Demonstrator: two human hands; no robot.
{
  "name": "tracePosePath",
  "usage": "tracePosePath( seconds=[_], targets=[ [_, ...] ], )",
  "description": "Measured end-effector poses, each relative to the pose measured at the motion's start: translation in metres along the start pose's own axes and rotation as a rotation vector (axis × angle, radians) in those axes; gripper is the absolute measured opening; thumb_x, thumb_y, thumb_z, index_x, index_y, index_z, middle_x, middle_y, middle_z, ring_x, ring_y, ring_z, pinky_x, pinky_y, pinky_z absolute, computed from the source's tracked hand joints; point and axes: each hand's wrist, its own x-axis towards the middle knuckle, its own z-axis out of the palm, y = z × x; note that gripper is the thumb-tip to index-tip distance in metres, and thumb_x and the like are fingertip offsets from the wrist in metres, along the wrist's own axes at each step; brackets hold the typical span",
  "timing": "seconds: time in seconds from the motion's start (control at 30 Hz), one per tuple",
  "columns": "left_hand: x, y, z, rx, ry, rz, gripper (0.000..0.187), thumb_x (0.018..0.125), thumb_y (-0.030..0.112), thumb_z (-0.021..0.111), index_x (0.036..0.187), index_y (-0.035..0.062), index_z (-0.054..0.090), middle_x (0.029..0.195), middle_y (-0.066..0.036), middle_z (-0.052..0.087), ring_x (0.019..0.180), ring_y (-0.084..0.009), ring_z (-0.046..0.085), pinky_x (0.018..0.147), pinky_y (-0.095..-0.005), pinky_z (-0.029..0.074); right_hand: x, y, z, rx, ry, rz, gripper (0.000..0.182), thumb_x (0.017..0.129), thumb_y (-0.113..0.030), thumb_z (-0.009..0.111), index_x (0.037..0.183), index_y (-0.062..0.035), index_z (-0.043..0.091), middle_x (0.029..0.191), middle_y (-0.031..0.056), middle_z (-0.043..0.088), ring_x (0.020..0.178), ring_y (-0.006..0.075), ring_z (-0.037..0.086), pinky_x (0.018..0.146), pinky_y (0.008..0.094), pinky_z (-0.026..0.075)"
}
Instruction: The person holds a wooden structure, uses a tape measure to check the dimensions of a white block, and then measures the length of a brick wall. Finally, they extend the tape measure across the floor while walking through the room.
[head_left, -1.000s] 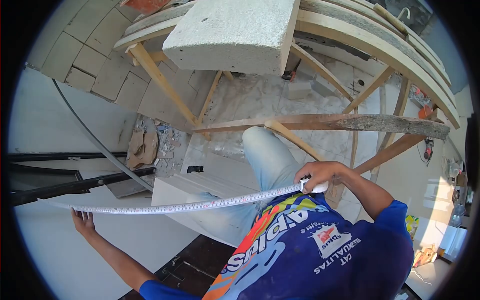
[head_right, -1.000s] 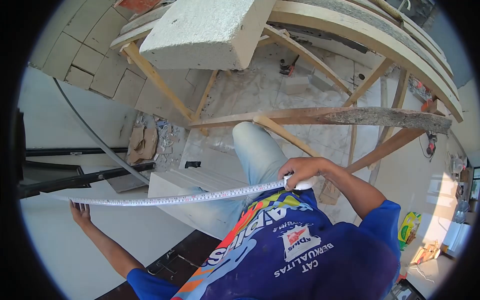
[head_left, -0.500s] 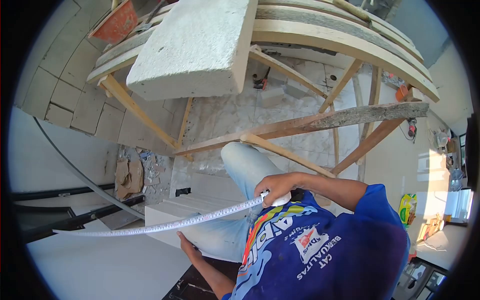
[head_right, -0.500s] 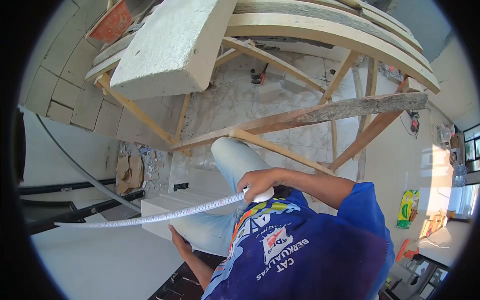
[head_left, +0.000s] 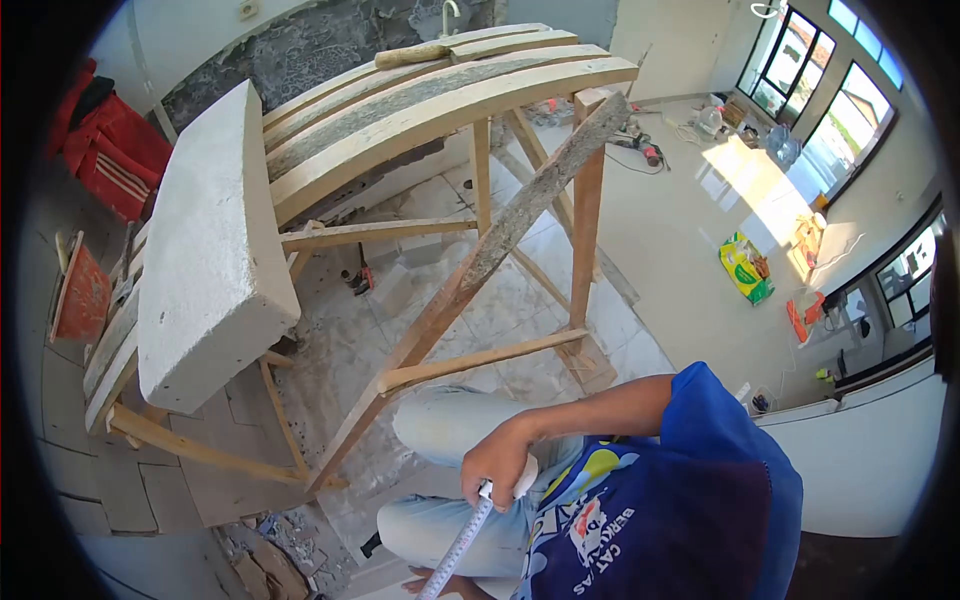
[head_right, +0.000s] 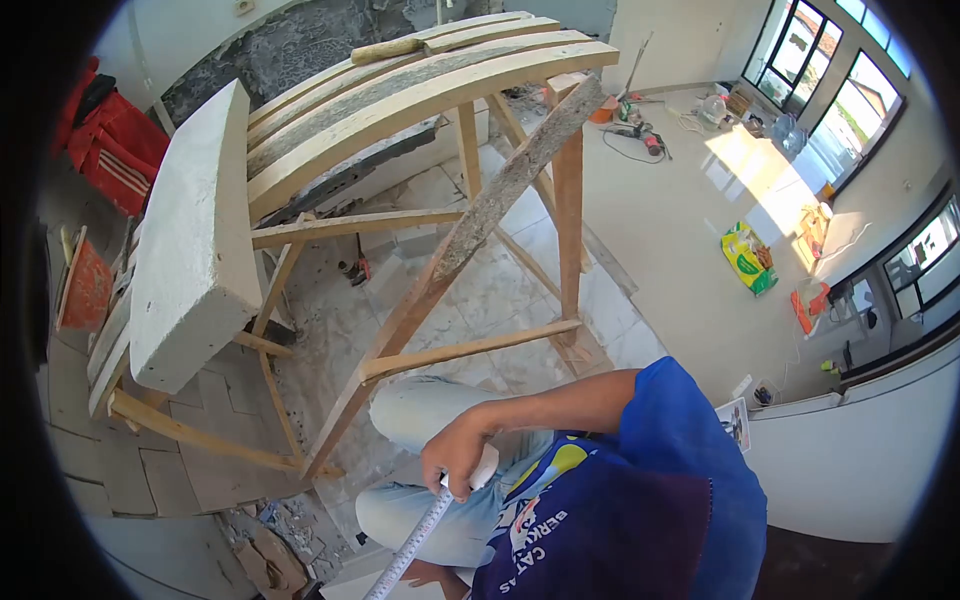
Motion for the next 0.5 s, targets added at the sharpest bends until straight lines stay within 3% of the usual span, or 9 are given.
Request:
tracePosePath(
  seconds=[0.03,0.07,0.13,0.17,0.27,0.4,0.5],
  targets=[
    [-0.008,0.002,0.008,0.185,0.111,0.094,0.081,0.089,0.052,0.059,0.145,0.0011,0.032,0.141,-0.047,0.023,0.128,-0.0638,0.029,0.088,-0.0724,0.040,-0.002,0.001,0.011,0.011,0.003,0.005,0.044,0.067,-0.022,0.072,0.100,0.0062,0.066,0.092,0.0191,0.065,0.089,0.0288,0.063,0.077,0.0375,0.047],
    [0.002,0.037,-0.021,0.179,0.091,0.119,0.081,0.089,0.052,0.059,0.145,0.0011,0.032,0.141,-0.047,0.023,0.128,-0.0638,0.029,0.088,-0.0724,0.040,-0.002,0.002,0.024,0.029,-0.009,0.003,0.044,0.066,-0.022,0.072,0.099,0.0062,0.066,0.092,0.0192,0.065,0.089,0.0295,0.063,0.077,0.0379,0.047],
    [0.025,0.085,-0.097,0.340,-0.198,-0.292,0.045,0.096,0.040,0.051,0.129,0.0102,0.054,0.148,-0.023,0.036,0.138,-0.0359,0.034,0.108,-0.0535,0.032,-0.001,0.005,0.048,0.020,0.019,-0.004,0.044,0.066,-0.023,0.072,0.099,0.0059,0.066,0.092,0.0189,0.065,0.089,0.0309,0.062,0.077,0.0394,0.047],
    [0.021,0.071,-0.078,0.327,-0.183,-0.309,0.041,0.094,0.043,0.048,0.127,0.0190,0.055,0.152,-0.020,0.031,0.141,-0.0334,0.030,0.109,-0.0544,0.030,0.001,0.009,0.059,0.030,0.026,-0.005,0.044,0.066,-0.023,0.071,0.098,0.0055,0.066,0.092,0.0187,0.064,0.090,0.0309,0.062,0.077,0.0396,0.047],
    [0.016,0.063,-0.066,0.276,-0.173,-0.324,0.041,0.095,0.041,0.043,0.127,0.0177,0.054,0.155,-0.022,0.023,0.145,-0.0346,0.020,0.105,-0.0599,0.026,0.006,0.010,0.085,0.035,0.044,0.010,0.042,0.065,-0.024,0.071,0.097,0.0026,0.067,0.093,0.0179,0.065,0.089,0.0319,0.062,0.076,0.0408,0.048],
    [0.012,0.055,-0.055,0.180,-0.091,-0.304,0.037,0.093,0.033,0.046,0.126,0.0186,0.055,0.155,-0.024,0.021,0.145,-0.0357,0.019,0.104,-0.0647,0.023,0.016,0.020,0.107,0.020,0.065,0.004,0.042,0.065,-0.024,0.071,0.098,0.0011,0.068,0.093,0.0182,0.066,0.089,0.0328,0.063,0.076,0.0416,0.048],
    [0.015,0.056,-0.061,0.192,-0.147,-0.308,0.036,0.092,0.033,0.048,0.126,0.0199,0.054,0.155,-0.024,0.021,0.145,-0.0360,0.019,0.103,-0.0661,0.023,0.023,0.022,0.114,0.020,0.060,0.013,0.044,0.064,-0.024,0.072,0.100,0.0010,0.068,0.094,0.0189,0.067,0.090,0.0324,0.063,0.076,0.0415,0.049]
  ],
)
